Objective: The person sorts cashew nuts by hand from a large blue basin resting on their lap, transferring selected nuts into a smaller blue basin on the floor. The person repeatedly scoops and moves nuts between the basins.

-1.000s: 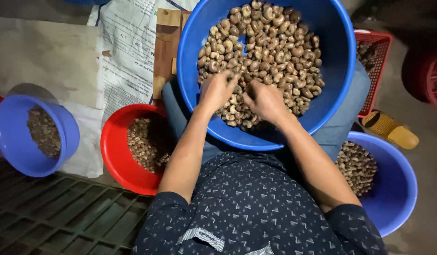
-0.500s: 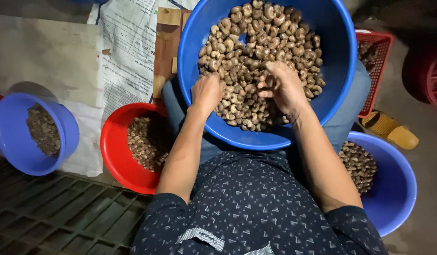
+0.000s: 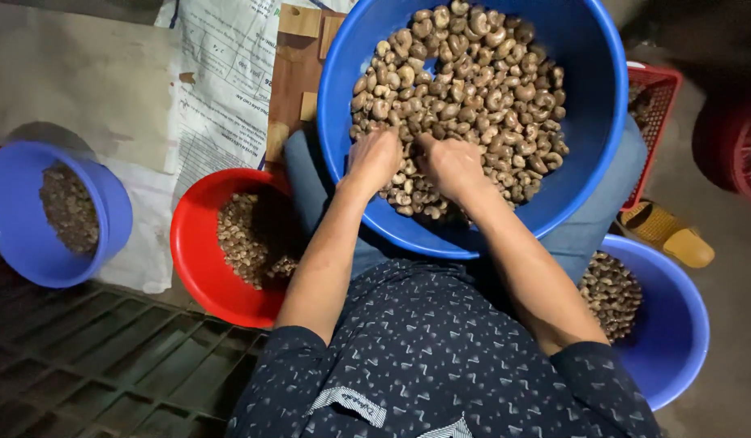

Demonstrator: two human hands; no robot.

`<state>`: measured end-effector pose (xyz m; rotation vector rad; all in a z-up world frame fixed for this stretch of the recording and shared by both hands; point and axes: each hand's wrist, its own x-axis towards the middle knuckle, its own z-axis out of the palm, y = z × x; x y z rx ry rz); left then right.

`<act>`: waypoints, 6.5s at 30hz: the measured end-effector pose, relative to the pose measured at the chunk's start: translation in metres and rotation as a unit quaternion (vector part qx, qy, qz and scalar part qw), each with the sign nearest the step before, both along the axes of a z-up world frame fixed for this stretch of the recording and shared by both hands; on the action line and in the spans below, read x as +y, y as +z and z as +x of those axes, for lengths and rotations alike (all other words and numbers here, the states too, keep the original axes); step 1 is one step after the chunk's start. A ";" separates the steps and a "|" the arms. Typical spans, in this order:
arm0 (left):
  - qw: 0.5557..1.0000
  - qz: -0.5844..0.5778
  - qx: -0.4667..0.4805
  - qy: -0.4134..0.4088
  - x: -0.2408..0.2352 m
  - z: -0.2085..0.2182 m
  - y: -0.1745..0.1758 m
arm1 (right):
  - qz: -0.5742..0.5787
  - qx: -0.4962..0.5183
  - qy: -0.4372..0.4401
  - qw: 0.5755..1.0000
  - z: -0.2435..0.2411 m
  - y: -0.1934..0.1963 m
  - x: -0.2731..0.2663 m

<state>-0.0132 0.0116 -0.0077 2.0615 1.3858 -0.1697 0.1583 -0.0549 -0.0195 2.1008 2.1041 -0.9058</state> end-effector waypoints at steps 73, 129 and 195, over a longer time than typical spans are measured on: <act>0.998 0.013 0.055 -0.029 -0.027 0.008 -0.013 | 0.049 0.158 -0.107 0.980 0.030 0.078 -0.026; 0.815 -0.275 -0.486 0.153 -0.008 0.032 0.063 | -0.039 0.635 -0.311 0.706 0.055 0.075 -0.070; 0.981 -0.025 -0.112 -0.155 -0.064 0.064 -0.023 | 0.334 0.071 -0.429 0.836 0.175 0.037 -0.257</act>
